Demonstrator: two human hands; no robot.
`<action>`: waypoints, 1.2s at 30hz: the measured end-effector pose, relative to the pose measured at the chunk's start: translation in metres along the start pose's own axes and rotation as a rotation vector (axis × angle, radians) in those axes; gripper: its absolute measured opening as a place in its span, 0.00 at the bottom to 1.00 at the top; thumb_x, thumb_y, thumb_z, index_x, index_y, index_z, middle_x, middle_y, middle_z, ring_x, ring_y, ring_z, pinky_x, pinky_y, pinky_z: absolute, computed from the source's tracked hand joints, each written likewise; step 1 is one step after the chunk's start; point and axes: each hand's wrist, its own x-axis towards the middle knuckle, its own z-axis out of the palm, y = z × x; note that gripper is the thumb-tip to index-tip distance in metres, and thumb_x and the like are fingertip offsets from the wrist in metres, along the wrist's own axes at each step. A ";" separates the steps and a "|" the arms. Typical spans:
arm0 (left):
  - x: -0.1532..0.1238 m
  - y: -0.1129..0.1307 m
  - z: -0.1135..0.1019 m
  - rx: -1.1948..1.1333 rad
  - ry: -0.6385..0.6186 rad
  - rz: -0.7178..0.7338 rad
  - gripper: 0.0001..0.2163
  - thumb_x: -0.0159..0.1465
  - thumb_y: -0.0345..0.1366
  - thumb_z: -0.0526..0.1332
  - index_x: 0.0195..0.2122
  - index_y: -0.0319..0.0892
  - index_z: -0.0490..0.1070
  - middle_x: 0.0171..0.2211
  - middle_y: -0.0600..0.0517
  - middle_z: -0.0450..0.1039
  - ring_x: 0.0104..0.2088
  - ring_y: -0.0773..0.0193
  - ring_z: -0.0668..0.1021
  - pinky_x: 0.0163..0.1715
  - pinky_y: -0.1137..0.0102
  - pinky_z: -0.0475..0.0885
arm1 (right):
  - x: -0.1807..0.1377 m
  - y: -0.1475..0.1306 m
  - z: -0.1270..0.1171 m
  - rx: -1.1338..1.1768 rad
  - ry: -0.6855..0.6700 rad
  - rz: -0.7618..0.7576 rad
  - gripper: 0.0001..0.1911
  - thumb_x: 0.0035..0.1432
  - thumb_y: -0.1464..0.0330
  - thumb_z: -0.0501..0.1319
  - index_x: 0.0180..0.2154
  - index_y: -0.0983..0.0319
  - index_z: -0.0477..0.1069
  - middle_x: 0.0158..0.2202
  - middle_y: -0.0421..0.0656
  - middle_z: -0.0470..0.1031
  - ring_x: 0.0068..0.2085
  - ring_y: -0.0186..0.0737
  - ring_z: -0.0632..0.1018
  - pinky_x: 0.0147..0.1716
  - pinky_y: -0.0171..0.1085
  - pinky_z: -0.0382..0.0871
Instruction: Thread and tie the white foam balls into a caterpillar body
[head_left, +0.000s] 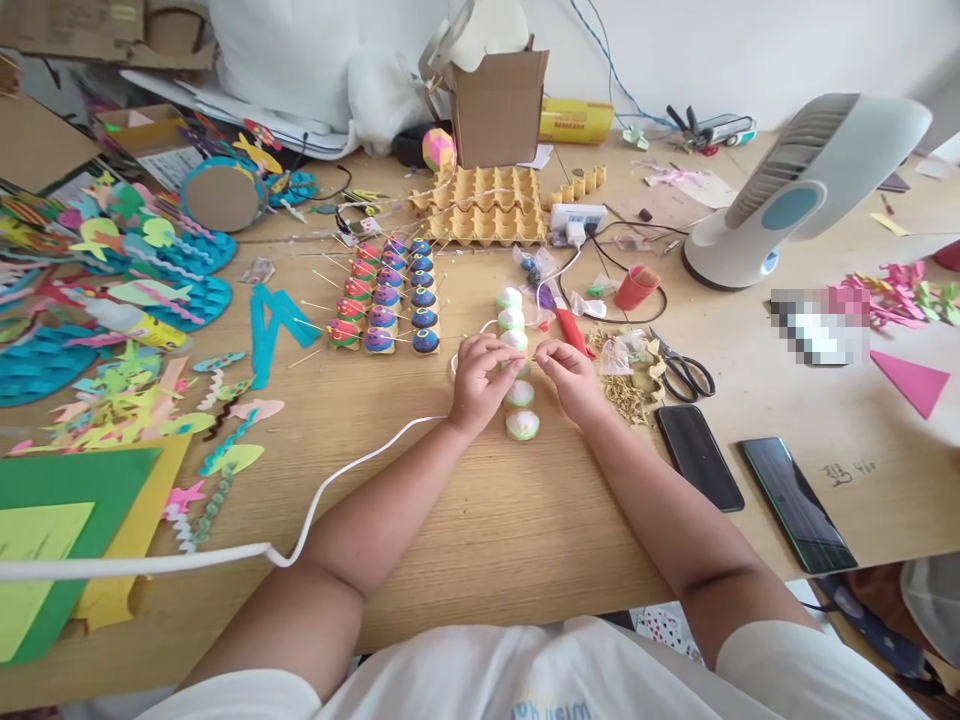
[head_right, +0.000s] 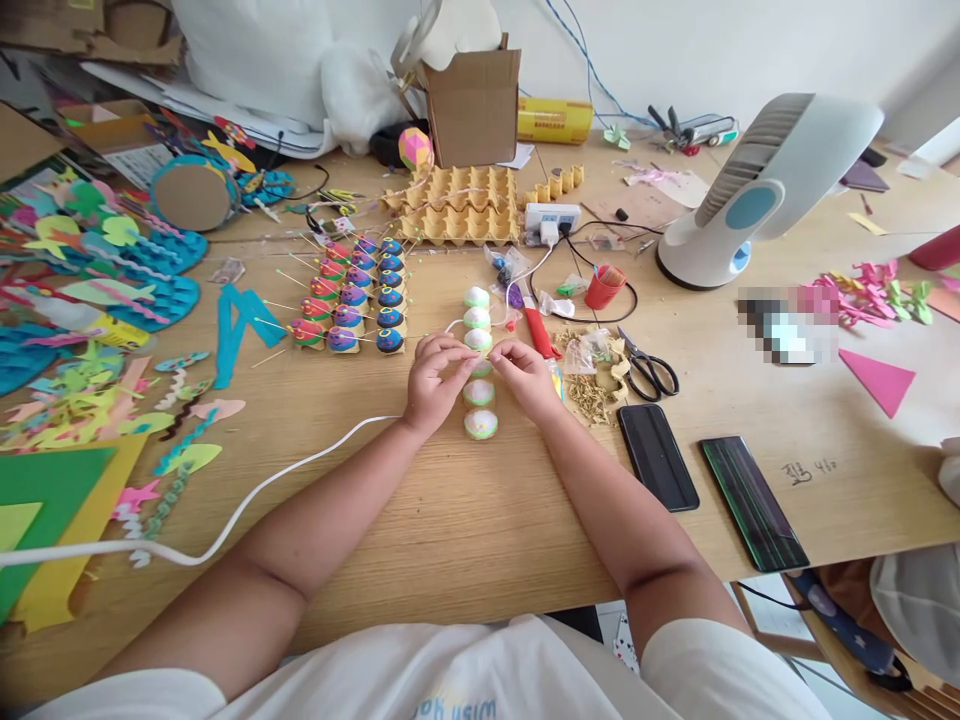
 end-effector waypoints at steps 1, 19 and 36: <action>0.000 0.000 0.000 0.010 -0.008 -0.012 0.13 0.76 0.50 0.67 0.43 0.50 0.87 0.41 0.50 0.85 0.52 0.57 0.82 0.63 0.55 0.76 | 0.000 0.000 0.000 -0.002 -0.004 0.000 0.22 0.53 0.48 0.78 0.32 0.57 0.77 0.33 0.37 0.76 0.38 0.37 0.73 0.45 0.39 0.69; -0.005 0.002 -0.002 0.063 -0.094 -0.064 0.10 0.74 0.48 0.70 0.40 0.49 0.85 0.43 0.50 0.84 0.55 0.55 0.81 0.67 0.49 0.75 | -0.001 0.002 -0.002 0.029 -0.062 0.018 0.24 0.51 0.45 0.79 0.30 0.57 0.78 0.34 0.39 0.77 0.40 0.40 0.75 0.48 0.41 0.72; -0.005 0.005 -0.007 0.093 -0.125 -0.008 0.09 0.75 0.48 0.69 0.45 0.53 0.87 0.45 0.50 0.83 0.58 0.55 0.79 0.67 0.51 0.74 | -0.003 0.001 -0.001 0.057 -0.114 0.021 0.27 0.51 0.42 0.79 0.31 0.57 0.80 0.35 0.40 0.79 0.40 0.40 0.76 0.47 0.41 0.72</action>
